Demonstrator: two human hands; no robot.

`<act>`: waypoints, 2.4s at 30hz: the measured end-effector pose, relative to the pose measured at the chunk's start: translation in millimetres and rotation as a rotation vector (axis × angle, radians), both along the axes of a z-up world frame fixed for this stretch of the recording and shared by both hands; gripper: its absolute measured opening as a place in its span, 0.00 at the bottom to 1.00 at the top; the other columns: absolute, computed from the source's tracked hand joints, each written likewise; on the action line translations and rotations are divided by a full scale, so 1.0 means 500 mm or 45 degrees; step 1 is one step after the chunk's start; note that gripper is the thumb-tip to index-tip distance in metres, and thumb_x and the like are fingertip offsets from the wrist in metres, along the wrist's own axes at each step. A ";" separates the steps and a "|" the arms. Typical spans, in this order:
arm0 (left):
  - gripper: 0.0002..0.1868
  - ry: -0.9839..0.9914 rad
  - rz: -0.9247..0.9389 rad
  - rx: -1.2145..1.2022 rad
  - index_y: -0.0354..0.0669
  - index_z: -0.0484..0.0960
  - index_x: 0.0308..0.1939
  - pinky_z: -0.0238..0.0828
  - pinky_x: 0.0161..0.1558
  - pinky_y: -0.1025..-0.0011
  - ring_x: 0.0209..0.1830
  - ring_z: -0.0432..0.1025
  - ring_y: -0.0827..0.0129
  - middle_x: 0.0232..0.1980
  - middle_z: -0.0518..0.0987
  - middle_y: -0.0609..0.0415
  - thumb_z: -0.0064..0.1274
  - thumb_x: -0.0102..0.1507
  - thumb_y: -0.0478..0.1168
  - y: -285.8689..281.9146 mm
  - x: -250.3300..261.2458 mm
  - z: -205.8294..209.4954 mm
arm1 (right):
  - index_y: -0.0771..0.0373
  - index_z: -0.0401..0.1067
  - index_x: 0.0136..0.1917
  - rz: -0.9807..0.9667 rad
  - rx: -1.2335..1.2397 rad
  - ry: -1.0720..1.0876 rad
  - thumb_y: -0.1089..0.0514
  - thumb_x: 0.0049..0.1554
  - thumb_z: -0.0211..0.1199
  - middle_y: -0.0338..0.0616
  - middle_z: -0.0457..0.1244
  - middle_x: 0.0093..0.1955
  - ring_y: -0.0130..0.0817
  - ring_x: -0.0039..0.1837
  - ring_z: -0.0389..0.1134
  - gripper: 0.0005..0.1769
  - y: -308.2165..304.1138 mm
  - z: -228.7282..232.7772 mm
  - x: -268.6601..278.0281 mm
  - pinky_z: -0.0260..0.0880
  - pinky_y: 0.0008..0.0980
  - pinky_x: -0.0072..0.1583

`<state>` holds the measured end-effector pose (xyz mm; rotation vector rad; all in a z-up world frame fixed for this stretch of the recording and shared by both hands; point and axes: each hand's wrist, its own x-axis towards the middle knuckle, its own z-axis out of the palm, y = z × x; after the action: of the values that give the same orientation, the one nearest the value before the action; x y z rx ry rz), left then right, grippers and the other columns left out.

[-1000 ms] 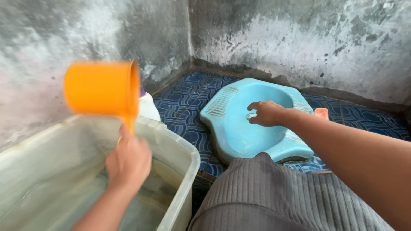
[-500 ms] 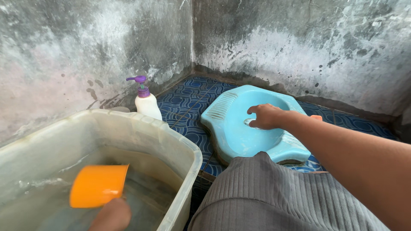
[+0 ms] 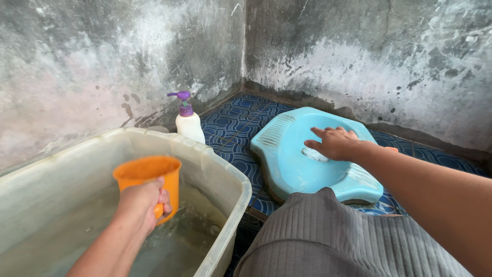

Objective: The person scrubs a light blue squat toilet using an orange brush and rinses it with water from an orange scoop.

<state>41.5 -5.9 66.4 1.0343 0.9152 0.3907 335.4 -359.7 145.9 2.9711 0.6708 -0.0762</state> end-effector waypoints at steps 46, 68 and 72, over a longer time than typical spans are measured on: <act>0.06 0.134 -1.157 1.310 0.40 0.71 0.33 0.61 0.19 0.67 0.15 0.63 0.71 0.20 0.71 0.55 0.45 0.66 0.33 -0.773 0.777 0.277 | 0.57 0.73 0.66 -1.024 0.785 -0.081 0.48 0.63 0.63 0.49 0.70 0.55 0.42 0.56 0.73 0.21 -0.499 -0.150 -0.003 0.73 0.45 0.56; 0.16 0.190 -1.405 2.403 0.35 0.84 0.50 0.77 0.52 0.56 0.55 0.78 0.49 0.53 0.82 0.38 0.54 0.59 0.31 -0.701 0.597 0.283 | 0.58 0.80 0.59 -1.213 1.285 0.055 0.59 0.61 0.64 0.41 0.62 0.37 0.28 0.32 0.58 0.13 -0.451 -0.004 -0.037 0.61 0.33 0.33; 0.16 0.146 -1.372 2.600 0.37 0.84 0.51 0.75 0.53 0.55 0.56 0.77 0.48 0.54 0.81 0.39 0.54 0.58 0.32 -0.670 0.556 0.299 | 0.56 0.79 0.58 -1.291 1.289 0.037 0.61 0.60 0.64 0.42 0.63 0.36 0.28 0.33 0.58 0.12 -0.431 -0.001 -0.055 0.61 0.31 0.33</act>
<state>319.5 -340.9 215.7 3.1455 -0.4579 0.2174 308.0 -575.1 145.6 3.8352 -1.2265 0.2149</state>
